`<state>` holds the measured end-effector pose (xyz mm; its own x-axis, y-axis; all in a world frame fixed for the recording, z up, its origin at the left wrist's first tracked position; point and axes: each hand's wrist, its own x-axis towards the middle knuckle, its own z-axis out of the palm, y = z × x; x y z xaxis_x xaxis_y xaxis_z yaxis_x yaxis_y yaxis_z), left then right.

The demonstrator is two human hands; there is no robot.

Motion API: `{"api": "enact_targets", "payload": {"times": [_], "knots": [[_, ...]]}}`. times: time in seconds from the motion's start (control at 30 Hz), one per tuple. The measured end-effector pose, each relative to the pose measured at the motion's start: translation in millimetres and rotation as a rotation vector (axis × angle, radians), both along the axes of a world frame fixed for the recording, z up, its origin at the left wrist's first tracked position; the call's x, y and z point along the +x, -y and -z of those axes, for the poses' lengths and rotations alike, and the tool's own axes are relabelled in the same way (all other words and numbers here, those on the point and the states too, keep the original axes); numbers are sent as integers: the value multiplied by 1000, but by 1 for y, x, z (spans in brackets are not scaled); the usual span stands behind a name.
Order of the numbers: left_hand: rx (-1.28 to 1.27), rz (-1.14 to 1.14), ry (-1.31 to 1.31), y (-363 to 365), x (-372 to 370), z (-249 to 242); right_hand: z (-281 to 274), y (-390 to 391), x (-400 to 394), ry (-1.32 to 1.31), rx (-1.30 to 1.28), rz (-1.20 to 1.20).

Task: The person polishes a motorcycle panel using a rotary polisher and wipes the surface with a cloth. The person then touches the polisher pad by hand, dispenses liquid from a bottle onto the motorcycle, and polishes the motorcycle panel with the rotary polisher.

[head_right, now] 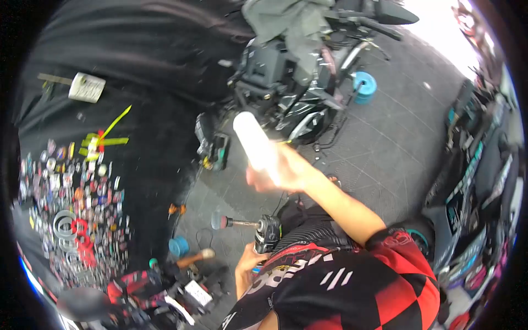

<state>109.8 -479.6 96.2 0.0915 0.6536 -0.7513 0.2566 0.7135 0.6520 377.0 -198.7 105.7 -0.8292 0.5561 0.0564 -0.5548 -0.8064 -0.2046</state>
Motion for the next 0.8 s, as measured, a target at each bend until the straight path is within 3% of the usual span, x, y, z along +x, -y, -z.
{"api": "enact_targets", "payload": {"times": [0.07,0.13,0.23,0.37,0.4,0.47,0.53,0.57,0.67,0.8], "knots": [[6,223,5,-44,-23,11,-22,50,36,148,108,120],[-22,414,-31,-100,-21,-5,-19,63,53,184,-94,237],[-21,769,-179,-162,-12,-3,0,75,73,491,-148,622],[49,1132,-404,-203,15,0,-22,76,114,417,55,1396],[39,1143,-422,-207,20,4,-22,71,122,422,20,1583],[22,1161,-475,-217,28,6,9,60,138,699,-125,1720],[1,1077,-432,-221,24,16,54,57,165,1104,-191,1366],[-3,1028,-409,-219,19,24,75,52,169,1083,-224,1401],[-41,918,-390,-216,34,24,114,26,178,715,-345,1802],[-163,767,-388,-214,58,15,151,-12,189,978,-259,1603]]}}
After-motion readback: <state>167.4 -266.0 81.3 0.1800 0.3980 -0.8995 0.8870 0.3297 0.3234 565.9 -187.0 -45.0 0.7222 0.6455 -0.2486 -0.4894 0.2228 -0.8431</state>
